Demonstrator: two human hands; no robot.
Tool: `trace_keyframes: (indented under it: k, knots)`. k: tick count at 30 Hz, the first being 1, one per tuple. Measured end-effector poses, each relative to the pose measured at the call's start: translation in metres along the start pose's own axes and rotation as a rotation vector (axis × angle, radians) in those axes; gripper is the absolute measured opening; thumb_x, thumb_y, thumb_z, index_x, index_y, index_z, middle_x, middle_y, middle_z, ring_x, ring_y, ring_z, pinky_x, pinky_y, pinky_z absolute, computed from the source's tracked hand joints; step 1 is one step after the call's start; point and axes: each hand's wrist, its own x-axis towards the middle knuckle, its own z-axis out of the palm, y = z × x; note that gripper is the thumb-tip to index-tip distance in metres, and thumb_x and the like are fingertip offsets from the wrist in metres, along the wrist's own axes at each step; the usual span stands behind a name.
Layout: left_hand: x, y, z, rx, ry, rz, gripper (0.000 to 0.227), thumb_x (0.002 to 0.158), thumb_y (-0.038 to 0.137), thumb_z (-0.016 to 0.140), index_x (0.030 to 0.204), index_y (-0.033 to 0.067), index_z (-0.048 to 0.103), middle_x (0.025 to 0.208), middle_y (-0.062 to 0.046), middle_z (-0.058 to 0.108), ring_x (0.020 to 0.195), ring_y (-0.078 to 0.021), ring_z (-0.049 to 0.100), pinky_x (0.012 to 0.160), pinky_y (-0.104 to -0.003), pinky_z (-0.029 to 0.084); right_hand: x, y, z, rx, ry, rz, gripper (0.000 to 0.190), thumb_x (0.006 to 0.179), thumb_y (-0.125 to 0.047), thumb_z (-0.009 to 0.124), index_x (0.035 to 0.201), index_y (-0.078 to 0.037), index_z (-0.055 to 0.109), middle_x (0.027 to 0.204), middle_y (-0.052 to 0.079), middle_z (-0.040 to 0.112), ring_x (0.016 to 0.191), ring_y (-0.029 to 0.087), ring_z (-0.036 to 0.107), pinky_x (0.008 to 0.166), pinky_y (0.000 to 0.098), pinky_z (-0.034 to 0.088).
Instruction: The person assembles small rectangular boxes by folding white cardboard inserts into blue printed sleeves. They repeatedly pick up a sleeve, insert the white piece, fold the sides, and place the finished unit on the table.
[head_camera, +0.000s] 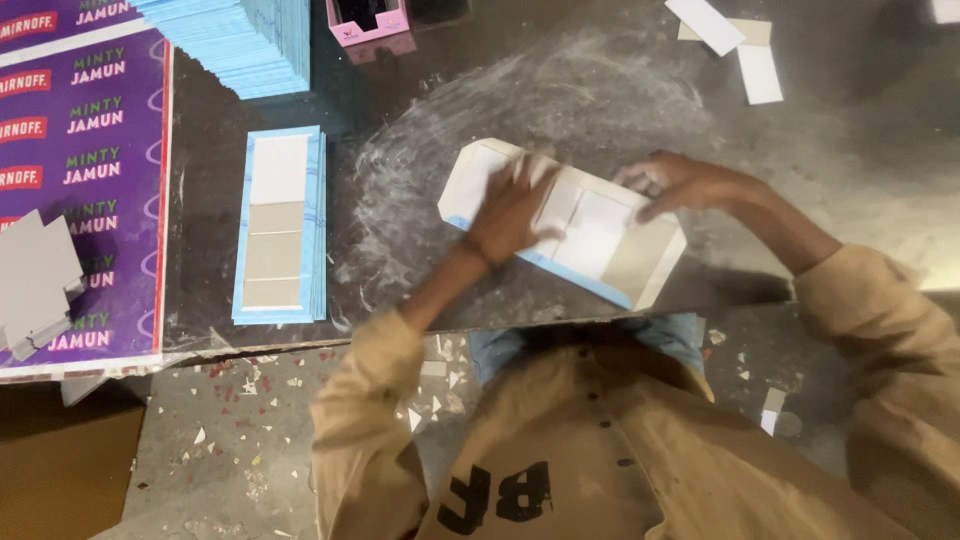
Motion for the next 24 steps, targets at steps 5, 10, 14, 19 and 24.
trace_keyframes:
  k: [5,10,14,19,24]
  knots:
    - [0.084,-0.040,-0.011,-0.156,-0.188,0.130,0.100,0.060,0.052,0.095,0.135,0.0006,0.054,0.135,-0.024,0.059,0.128,-0.0395,0.052,0.108,-0.052,0.038,0.003,-0.006,-0.031,-0.146,0.007,-0.083,0.068,0.075,-0.018,0.081,0.139,-0.012,0.059,0.140,0.011,0.068,0.134,0.028,0.062,0.116,0.0494,0.045]
    - [0.096,-0.047,0.013,-0.158,-0.469,-0.134,0.067,0.063,0.050,0.092,0.107,0.0054,0.069,0.115,-0.015,0.072,0.113,-0.0305,0.067,0.096,-0.044,0.052,0.020,0.004,-0.043,-0.241,0.119,-0.140,0.066,0.076,-0.026,0.083,0.135,-0.007,0.062,0.137,0.013,0.064,0.127,0.031,0.060,0.109,0.0484,0.046]
    - [0.078,-0.053,0.035,-0.207,-0.222,-0.106,0.072,0.058,0.048,0.097,0.107,0.0049,0.067,0.114,-0.016,0.067,0.110,-0.0339,0.061,0.094,-0.045,0.049,0.041,0.006,-0.027,-0.280,0.167,-0.113,0.062,0.068,-0.033,0.089,0.118,-0.002,0.070,0.116,0.016,0.073,0.109,0.032,0.069,0.095,0.0435,0.055]
    - [0.061,-0.066,0.038,-0.289,-0.246,-0.017,0.064,0.058,0.039,0.098,0.102,0.0055,0.065,0.112,-0.015,0.064,0.110,-0.0338,0.061,0.094,-0.046,0.049,0.047,0.009,-0.016,-0.326,0.244,-0.174,0.060,0.063,-0.033,0.091,0.109,-0.002,0.071,0.108,0.018,0.073,0.101,0.033,0.070,0.089,0.0427,0.056]
    - [0.056,-0.068,0.030,-0.309,-0.215,0.010,0.065,0.057,0.032,0.097,0.105,0.0061,0.062,0.110,-0.013,0.062,0.110,-0.0329,0.059,0.095,-0.045,0.048,0.042,0.015,-0.015,-0.361,0.308,-0.316,0.053,0.067,-0.036,0.090,0.103,-0.001,0.073,0.106,0.019,0.073,0.101,0.033,0.069,0.089,0.0442,0.055]
